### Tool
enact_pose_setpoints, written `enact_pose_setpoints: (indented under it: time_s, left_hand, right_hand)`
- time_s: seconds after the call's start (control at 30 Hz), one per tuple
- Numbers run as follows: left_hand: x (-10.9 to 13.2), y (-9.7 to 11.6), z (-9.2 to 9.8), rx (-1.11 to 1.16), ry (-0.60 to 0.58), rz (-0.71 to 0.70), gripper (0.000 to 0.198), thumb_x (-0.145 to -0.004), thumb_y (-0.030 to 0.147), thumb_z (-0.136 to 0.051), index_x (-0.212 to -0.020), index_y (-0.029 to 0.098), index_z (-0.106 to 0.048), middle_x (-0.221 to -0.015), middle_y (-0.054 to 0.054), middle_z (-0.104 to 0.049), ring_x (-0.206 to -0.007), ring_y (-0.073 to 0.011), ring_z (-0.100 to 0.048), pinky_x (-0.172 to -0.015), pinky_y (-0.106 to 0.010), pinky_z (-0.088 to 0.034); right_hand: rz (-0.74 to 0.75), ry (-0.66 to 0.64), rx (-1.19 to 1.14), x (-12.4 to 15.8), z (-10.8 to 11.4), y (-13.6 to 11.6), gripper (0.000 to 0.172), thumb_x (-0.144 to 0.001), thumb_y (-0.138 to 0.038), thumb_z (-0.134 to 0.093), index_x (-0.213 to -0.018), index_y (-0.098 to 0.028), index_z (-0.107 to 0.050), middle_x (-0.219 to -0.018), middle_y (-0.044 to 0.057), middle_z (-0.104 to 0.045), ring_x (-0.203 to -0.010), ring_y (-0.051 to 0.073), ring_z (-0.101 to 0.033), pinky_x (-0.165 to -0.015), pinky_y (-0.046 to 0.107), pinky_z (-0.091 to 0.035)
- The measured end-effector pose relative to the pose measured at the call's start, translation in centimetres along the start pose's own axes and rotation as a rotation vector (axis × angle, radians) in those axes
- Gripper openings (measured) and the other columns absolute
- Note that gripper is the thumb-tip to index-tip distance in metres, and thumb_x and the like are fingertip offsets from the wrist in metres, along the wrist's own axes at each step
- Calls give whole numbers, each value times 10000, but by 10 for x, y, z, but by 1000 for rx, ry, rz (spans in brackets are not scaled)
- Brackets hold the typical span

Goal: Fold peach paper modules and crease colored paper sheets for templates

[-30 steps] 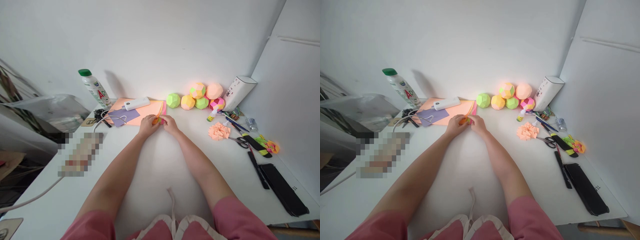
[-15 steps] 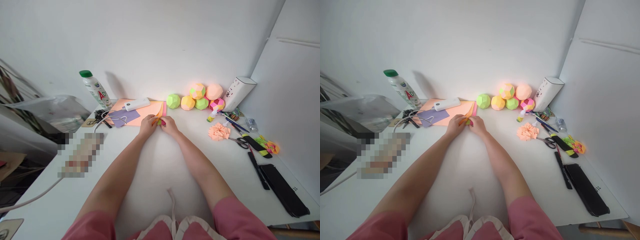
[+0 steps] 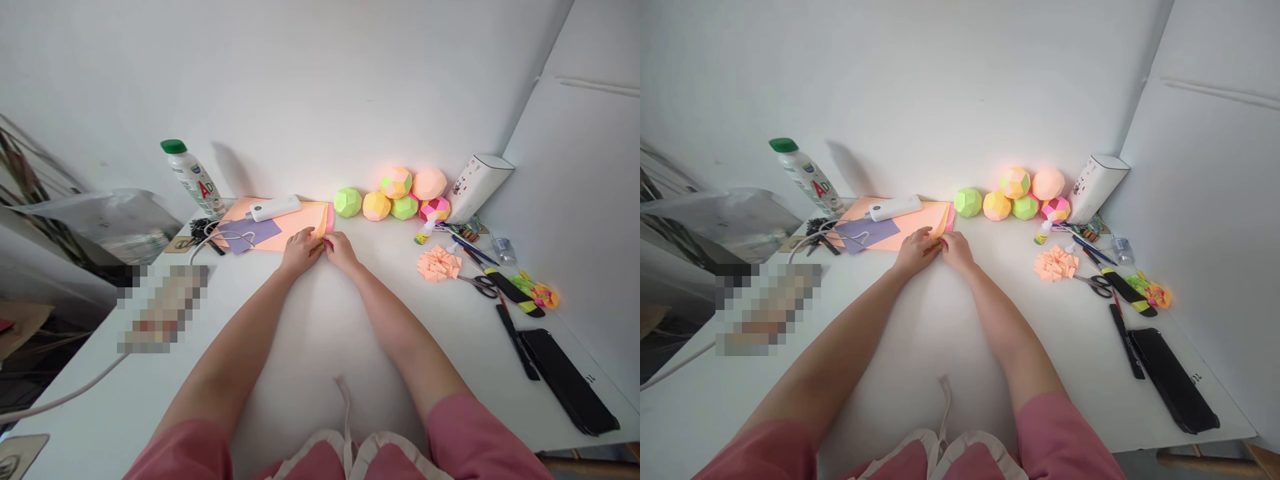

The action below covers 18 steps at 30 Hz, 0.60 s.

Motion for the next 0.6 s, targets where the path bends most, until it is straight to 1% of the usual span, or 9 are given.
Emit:
enact_pose_setpoints:
  time_s: [0.17, 0.33, 0.5, 0.6]
  left_hand:
    - [0, 0, -1, -19, -7, 3, 274, -906, 337, -490, -1073, 278, -699, -1364, -97, -500, -1188, -282, -531, -1000, -482, -420]
    - [-1, 0, -1, -20, -7, 4, 282, -914, 334, -472, -1065, 273, -703, -1324, -99, -526, -1173, -279, -538, -988, -474, -427]
    - [-1, -1, -1, -13, -6, 4, 290, -922, 316, -453, -1059, 278, -706, -1296, -92, -539, -1169, -274, -537, -993, -467, -427]
    - [-1, -2, -2, -10, -5, 3, 286, -921, 319, -455, -1052, 282, -707, -1271, -89, -551, -1152, -272, -542, -985, -463, -435]
  right_hand:
    - [0, -3, -5, 0, 1, 0, 280, -798, -68, -494, -973, -194, -671, -1040, 84, -683, -1037, 241, -572, -943, 415, -495]
    - [1, -3, -10, 0, 0, 1, 278, -799, -88, -514, -993, -209, -673, -1051, 75, -684, -1041, 239, -575, -949, 414, -490]
    - [4, -4, -11, 0, -1, 2, 288, -787, -110, -539, -1029, -190, -673, -1078, 95, -686, -1055, 253, -573, -963, 423, -480]
    - [5, -8, -12, 0, -2, 2, 303, -781, -119, -548, -1045, -201, -673, -1093, 90, -683, -1068, 254, -572, -972, 430, -473]
Point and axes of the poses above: each hand's wrist, its own x-axis away from the middle knuckle, its own z-axis out of the back of the hand, y = z × x, the point moved 7 cm from there along -x, towards the middle knuckle
